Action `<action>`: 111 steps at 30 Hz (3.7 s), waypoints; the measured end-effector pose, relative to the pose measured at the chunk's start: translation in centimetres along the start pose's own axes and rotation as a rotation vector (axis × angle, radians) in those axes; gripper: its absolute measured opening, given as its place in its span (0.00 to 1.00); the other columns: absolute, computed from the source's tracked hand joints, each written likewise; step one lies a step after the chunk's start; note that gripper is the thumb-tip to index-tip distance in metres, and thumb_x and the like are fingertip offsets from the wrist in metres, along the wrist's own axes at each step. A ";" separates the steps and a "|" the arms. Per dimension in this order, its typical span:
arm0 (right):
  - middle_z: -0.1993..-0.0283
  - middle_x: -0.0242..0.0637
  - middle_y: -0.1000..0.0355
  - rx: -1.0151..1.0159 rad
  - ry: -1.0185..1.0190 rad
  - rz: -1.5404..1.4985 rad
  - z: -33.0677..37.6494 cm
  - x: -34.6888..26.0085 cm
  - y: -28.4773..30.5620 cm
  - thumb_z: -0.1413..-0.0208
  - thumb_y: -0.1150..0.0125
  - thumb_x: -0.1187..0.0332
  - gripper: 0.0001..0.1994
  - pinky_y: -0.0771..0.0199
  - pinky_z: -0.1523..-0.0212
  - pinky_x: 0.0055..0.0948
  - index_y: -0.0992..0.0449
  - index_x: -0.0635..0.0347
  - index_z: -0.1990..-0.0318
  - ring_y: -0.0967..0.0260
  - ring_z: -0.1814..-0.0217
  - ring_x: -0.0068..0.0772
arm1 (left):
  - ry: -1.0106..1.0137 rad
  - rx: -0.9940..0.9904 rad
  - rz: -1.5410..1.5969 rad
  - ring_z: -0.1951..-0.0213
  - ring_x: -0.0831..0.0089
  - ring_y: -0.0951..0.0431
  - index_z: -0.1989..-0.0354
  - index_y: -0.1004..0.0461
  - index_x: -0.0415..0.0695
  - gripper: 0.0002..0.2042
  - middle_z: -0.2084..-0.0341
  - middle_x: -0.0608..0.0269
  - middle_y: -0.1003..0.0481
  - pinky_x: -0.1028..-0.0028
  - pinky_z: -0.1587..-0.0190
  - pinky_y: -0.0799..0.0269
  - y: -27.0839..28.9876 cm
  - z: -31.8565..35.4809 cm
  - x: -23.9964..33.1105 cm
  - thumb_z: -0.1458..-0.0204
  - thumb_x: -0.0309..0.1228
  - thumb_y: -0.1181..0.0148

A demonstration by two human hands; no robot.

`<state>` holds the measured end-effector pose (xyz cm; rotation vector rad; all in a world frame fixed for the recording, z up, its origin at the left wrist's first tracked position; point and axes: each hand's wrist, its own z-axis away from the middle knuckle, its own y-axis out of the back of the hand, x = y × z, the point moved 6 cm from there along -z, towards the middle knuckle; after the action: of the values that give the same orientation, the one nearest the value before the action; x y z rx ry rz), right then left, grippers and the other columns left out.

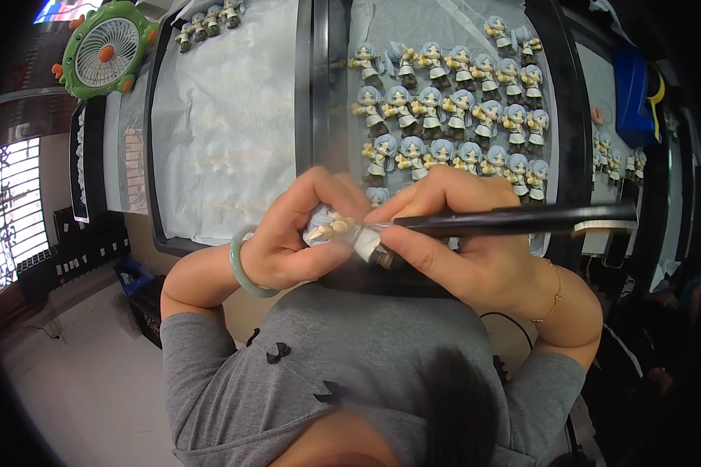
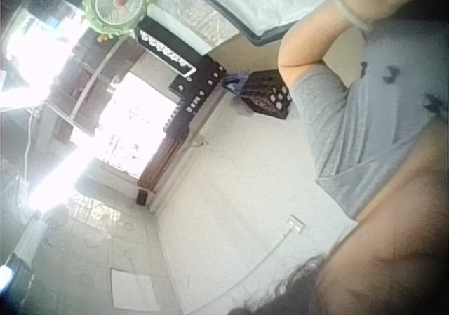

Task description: The person paints small anime-style figurines using a fine brush. They pick up a figure from a tray, apply paint to specific details like the face and clothing, and then place the figure back into the tray. The process is repeated for multiple figures in a batch.

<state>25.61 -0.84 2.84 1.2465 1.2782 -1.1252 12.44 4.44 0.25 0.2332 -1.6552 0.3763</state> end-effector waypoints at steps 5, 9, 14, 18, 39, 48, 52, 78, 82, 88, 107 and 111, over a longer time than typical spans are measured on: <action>0.66 0.44 0.27 0.096 -0.250 -0.433 0.4 1.7 -0.3 0.49 0.44 0.74 0.07 0.32 0.64 0.21 0.36 0.62 0.73 0.34 0.69 0.17 | -0.005 -0.018 0.077 0.64 0.75 0.33 0.62 0.39 0.39 0.12 0.67 0.60 0.34 0.76 0.59 0.39 0.1 -0.1 0.1 0.55 0.25 0.45; 0.67 0.45 0.26 0.058 0.051 -0.090 0.2 0.2 0.0 0.51 0.42 0.74 0.06 0.29 0.68 0.22 0.34 0.63 0.72 0.29 0.70 0.22 | 0.000 0.005 0.100 0.64 0.75 0.34 0.62 0.40 0.39 0.12 0.67 0.60 0.34 0.76 0.59 0.38 0.1 0.0 0.0 0.54 0.25 0.46; 0.68 0.43 0.26 0.010 0.143 0.119 0.2 -0.9 -0.1 0.52 0.40 0.74 0.06 0.29 0.73 0.20 0.32 0.63 0.71 0.27 0.72 0.25 | 0.031 0.003 0.057 0.64 0.75 0.34 0.63 0.39 0.39 0.12 0.67 0.60 0.34 0.77 0.59 0.38 0.2 0.0 -0.1 0.54 0.26 0.46; 0.68 0.43 0.26 0.008 0.133 0.121 0.2 -0.7 -0.1 0.53 0.40 0.74 0.06 0.29 0.73 0.20 0.32 0.64 0.72 0.27 0.72 0.25 | 0.044 0.014 0.045 0.65 0.75 0.33 0.63 0.39 0.39 0.12 0.67 0.60 0.34 0.77 0.60 0.38 0.2 0.1 -0.2 0.55 0.26 0.45; 0.69 0.43 0.26 -0.016 0.128 0.159 0.0 -0.9 -0.1 0.53 0.39 0.74 0.06 0.29 0.74 0.20 0.32 0.63 0.74 0.27 0.74 0.25 | 0.065 -0.001 0.069 0.65 0.76 0.33 0.63 0.39 0.38 0.12 0.68 0.61 0.33 0.78 0.61 0.38 0.1 -0.1 -0.2 0.54 0.27 0.45; 0.70 0.41 0.26 -0.002 0.151 0.222 0.0 -0.9 -0.1 0.56 0.37 0.73 0.06 0.29 0.76 0.20 0.30 0.62 0.75 0.27 0.75 0.28 | 0.081 0.005 0.073 0.67 0.76 0.33 0.63 0.39 0.39 0.12 0.69 0.62 0.33 0.78 0.63 0.38 0.0 0.0 -0.5 0.54 0.27 0.45; 0.71 0.41 0.26 -0.020 0.138 0.239 0.0 -0.8 -0.1 0.56 0.37 0.72 0.07 0.30 0.77 0.19 0.30 0.63 0.75 0.28 0.76 0.26 | 0.061 0.001 0.023 0.68 0.76 0.33 0.63 0.39 0.39 0.12 0.70 0.62 0.32 0.78 0.64 0.38 0.0 0.0 -0.7 0.54 0.27 0.45; 0.71 0.40 0.25 0.002 0.123 0.226 0.1 -1.1 0.0 0.56 0.37 0.72 0.07 0.30 0.78 0.18 0.30 0.62 0.74 0.27 0.76 0.26 | -0.006 -0.016 -0.007 0.68 0.74 0.36 0.64 0.40 0.40 0.11 0.69 0.59 0.35 0.76 0.64 0.41 0.1 -0.2 0.0 0.52 0.28 0.47; 0.68 0.43 0.26 -0.040 0.150 0.250 0.1 -0.9 -0.7 0.55 0.38 0.71 0.07 0.28 0.73 0.21 0.31 0.62 0.72 0.26 0.72 0.30 | 0.014 -0.014 -0.075 0.68 0.72 0.36 0.64 0.40 0.39 0.11 0.69 0.58 0.35 0.74 0.64 0.41 0.4 0.0 -0.2 0.53 0.27 0.47; 0.76 0.37 0.29 -0.010 0.124 0.277 0.5 0.1 -0.4 0.51 0.41 0.66 0.07 0.33 0.76 0.28 0.29 0.59 0.70 0.30 0.76 0.34 | 0.018 0.140 -0.137 0.70 0.70 0.35 0.67 0.39 0.40 0.10 0.72 0.57 0.34 0.73 0.65 0.40 0.4 0.2 -0.6 0.55 0.26 0.47; 0.75 0.34 0.32 0.118 0.106 0.137 -0.7 -0.4 1.6 0.52 0.40 0.66 0.08 0.36 0.71 0.25 0.30 0.60 0.71 0.34 0.72 0.25 | 0.184 0.311 0.132 0.74 0.80 0.37 0.66 0.37 0.40 0.13 0.70 0.63 0.37 0.81 0.74 0.39 1.2 0.0 -0.8 0.53 0.36 0.48; 0.75 0.32 0.32 0.250 0.140 0.244 0.4 -2.1 3.0 0.53 0.42 0.75 0.06 0.35 0.71 0.20 0.31 0.63 0.67 0.35 0.72 0.19 | 0.258 0.175 0.258 0.68 0.81 0.37 0.54 0.39 0.39 0.19 0.64 0.65 0.35 0.81 0.66 0.40 1.1 -0.4 -1.2 0.47 0.41 0.54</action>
<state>28.64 -1.30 4.91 1.6448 1.0727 -1.0567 12.55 5.51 -1.02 0.0952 -1.4004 0.7184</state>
